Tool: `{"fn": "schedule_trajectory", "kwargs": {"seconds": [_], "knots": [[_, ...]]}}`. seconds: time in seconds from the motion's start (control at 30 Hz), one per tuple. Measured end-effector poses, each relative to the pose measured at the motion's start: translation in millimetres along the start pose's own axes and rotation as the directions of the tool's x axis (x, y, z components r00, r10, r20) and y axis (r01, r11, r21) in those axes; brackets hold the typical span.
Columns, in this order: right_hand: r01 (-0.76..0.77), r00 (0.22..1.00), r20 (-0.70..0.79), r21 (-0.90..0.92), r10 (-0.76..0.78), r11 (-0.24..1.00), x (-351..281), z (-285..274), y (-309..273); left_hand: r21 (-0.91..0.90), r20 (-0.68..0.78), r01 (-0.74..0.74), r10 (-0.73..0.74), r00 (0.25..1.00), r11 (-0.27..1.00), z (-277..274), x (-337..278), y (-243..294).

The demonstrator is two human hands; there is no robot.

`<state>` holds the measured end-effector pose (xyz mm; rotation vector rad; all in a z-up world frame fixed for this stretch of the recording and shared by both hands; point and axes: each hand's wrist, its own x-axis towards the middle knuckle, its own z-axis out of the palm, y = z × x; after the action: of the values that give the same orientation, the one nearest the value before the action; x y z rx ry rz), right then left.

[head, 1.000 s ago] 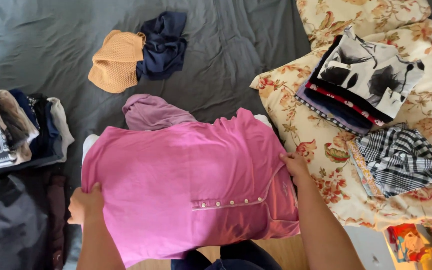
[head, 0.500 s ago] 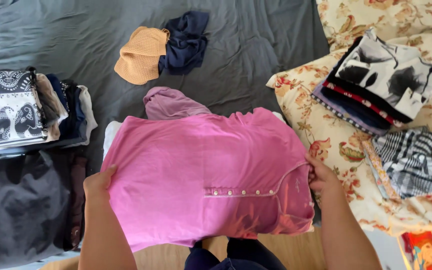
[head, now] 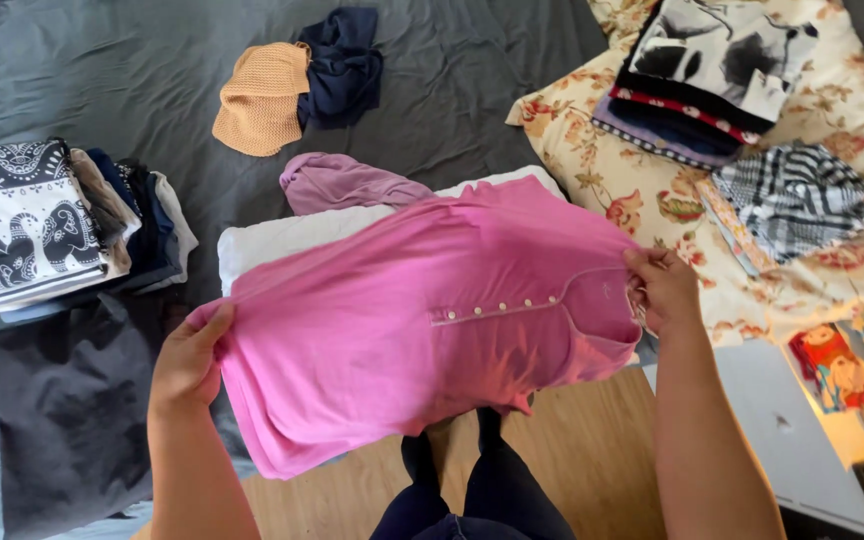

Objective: The person folds several garments on a bed, including a pink long-sleeved shirt, a light purple t-shirt, and a mustard-colored knit sweater. They smooth each item, fold the sides and bottom up, and place the finished folds into a stack on the bed.

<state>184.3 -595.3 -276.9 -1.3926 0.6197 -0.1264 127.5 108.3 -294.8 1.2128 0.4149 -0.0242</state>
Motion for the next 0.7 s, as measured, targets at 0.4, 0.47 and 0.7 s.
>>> {"fn": "schedule_trajectory", "kwargs": {"seconds": [0.4, 0.47, 0.7], "knots": [[0.194, 0.981, -0.096, 0.406, -0.170, 0.893, -125, -123, -41, 0.383, -0.253, -0.214, 0.325, 0.911, 0.898, 47, -164, 50], [0.190, 0.981, -0.055, 0.461, -0.186, 0.867, -133, -149, -24, 0.596, -0.296, -0.162, 0.402, 0.866, 0.787, 61, -192, 48], [0.226, 0.946, 0.132, 0.391, -0.298, 0.892, -199, -259, 20, 0.742, -0.448, 0.179, 0.279, 0.849, 0.646, 64, -290, -8]]}}
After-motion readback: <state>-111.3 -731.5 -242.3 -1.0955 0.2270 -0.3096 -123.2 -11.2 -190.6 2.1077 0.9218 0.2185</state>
